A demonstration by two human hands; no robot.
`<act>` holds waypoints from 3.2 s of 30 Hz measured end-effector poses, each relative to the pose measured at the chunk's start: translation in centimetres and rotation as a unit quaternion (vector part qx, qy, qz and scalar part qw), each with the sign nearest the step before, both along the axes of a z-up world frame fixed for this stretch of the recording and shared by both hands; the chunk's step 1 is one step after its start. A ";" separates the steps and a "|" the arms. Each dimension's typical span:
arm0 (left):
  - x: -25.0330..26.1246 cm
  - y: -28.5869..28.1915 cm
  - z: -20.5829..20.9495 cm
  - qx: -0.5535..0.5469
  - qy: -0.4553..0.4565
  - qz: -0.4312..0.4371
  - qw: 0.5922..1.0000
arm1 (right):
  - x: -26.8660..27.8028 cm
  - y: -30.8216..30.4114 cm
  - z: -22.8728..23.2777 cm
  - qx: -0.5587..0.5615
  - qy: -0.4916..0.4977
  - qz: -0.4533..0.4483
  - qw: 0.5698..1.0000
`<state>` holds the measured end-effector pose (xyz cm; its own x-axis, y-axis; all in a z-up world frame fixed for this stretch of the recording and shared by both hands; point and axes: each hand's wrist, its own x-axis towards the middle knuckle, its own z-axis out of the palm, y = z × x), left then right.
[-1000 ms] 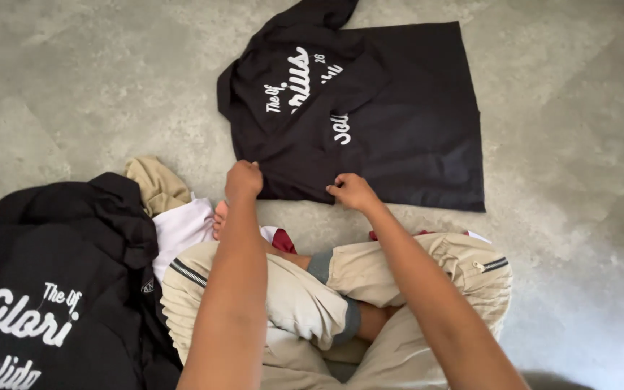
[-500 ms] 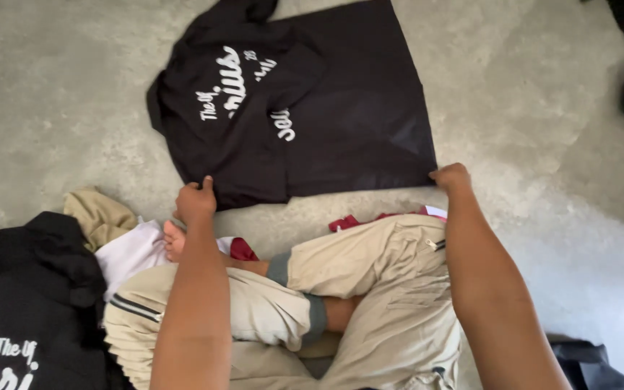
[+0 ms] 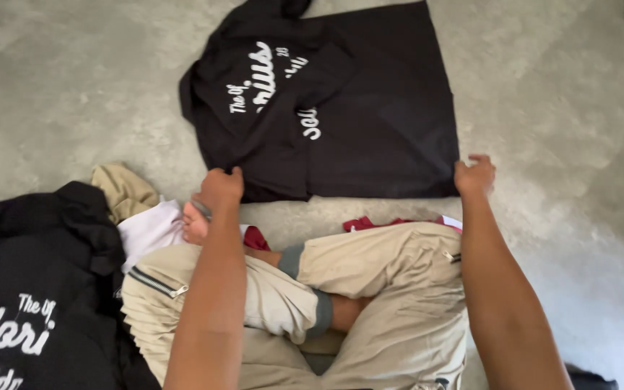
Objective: Folding a black collared shirt neatly on the floor
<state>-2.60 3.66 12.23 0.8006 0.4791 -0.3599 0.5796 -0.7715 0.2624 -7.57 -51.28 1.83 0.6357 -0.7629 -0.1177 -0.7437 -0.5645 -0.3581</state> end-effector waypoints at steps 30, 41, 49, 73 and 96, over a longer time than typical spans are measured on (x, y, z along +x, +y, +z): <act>3.3 4.6 2.3 -0.328 0.158 0.072 0.929 | 21.5 35.3 6.1 0.591 -0.182 0.061 0.783; 2.6 4.1 -1.7 -0.253 0.110 -0.014 0.961 | 15.3 35.2 7.2 0.566 -0.022 0.138 0.812; 3.1 3.9 0.7 -0.252 0.117 0.045 0.960 | 21.3 37.4 10.6 0.656 -0.153 0.004 0.739; 1.6 -1.3 2.4 -0.035 -0.186 -0.055 0.980 | 18.8 29.9 4.1 0.633 -0.209 -0.027 0.745; -1.2 -6.3 -6.0 0.086 -0.285 -0.205 0.933 | 31.0 27.0 0.4 0.601 -0.281 -0.091 0.742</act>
